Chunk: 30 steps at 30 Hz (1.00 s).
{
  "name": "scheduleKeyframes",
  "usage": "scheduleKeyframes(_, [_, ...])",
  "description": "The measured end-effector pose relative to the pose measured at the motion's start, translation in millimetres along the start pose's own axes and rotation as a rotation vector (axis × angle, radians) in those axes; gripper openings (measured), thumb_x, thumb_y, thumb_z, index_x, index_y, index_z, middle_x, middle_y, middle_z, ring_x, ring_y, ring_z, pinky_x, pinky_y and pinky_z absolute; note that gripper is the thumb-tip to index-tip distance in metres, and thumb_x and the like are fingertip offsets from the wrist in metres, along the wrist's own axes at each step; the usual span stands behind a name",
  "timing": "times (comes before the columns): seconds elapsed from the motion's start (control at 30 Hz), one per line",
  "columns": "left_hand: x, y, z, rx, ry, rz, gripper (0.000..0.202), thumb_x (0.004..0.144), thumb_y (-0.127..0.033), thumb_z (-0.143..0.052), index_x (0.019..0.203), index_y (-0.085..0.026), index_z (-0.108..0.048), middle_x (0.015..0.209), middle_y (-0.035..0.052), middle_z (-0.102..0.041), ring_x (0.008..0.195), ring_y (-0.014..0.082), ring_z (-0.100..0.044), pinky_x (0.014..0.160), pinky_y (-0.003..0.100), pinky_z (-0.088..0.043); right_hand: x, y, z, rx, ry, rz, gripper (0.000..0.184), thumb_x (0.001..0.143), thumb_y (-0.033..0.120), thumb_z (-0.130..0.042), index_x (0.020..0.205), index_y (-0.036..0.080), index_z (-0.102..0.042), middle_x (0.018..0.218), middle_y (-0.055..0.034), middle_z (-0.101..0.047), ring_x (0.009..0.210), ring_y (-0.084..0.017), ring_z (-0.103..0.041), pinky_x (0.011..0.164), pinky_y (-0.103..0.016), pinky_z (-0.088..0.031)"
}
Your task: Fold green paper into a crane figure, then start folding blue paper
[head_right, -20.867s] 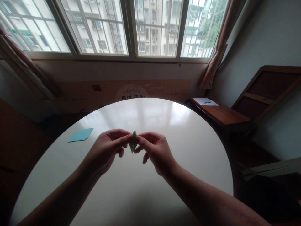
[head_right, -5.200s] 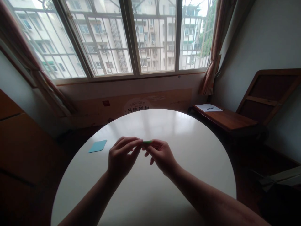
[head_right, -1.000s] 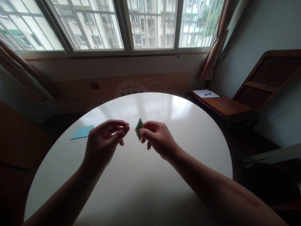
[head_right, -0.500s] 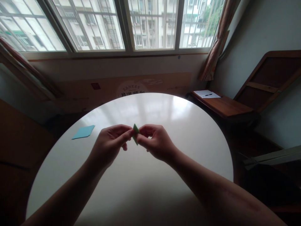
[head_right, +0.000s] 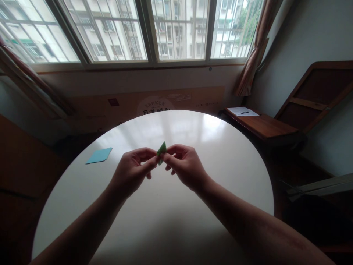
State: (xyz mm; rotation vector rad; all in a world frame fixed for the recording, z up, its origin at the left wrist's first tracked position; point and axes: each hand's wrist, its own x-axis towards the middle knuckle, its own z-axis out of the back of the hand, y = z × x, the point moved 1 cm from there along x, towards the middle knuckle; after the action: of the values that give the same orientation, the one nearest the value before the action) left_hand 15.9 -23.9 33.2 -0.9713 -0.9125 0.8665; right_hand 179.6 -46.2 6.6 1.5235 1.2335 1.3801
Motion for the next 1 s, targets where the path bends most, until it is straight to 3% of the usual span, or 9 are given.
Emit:
scheduleKeyframes(0.3, [3.0, 3.2, 1.3, -0.037, 0.075, 0.091, 0.024, 0.082, -0.036, -0.07, 0.086, -0.012, -0.071, 0.069, 0.0034, -0.064, 0.06, 0.0133, -0.056, 0.04, 0.018, -0.047, 1.9, -4.2, 0.3, 0.058, -0.042, -0.055, 0.019, 0.081, 0.035, -0.077, 0.085, 0.017, -0.074, 0.068, -0.0002, -0.068, 0.054, -0.011, -0.059, 0.044, -0.019, -0.045])
scheduleKeyframes(1.0, [6.5, 0.7, 3.1, -0.088, 0.077, 0.214, 0.019, 0.072, -0.032, -0.07, 0.075, -0.013, -0.068, 0.065, 0.0004, -0.058, 0.057, 0.0114, -0.049, 0.04, 0.017, -0.04, 1.7, -4.5, -2.5, 0.006, -0.079, -0.084, 0.022, 0.079, 0.038, -0.076, 0.083, 0.016, -0.073, 0.069, -0.0013, -0.068, 0.055, -0.012, -0.059, 0.045, -0.021, -0.043])
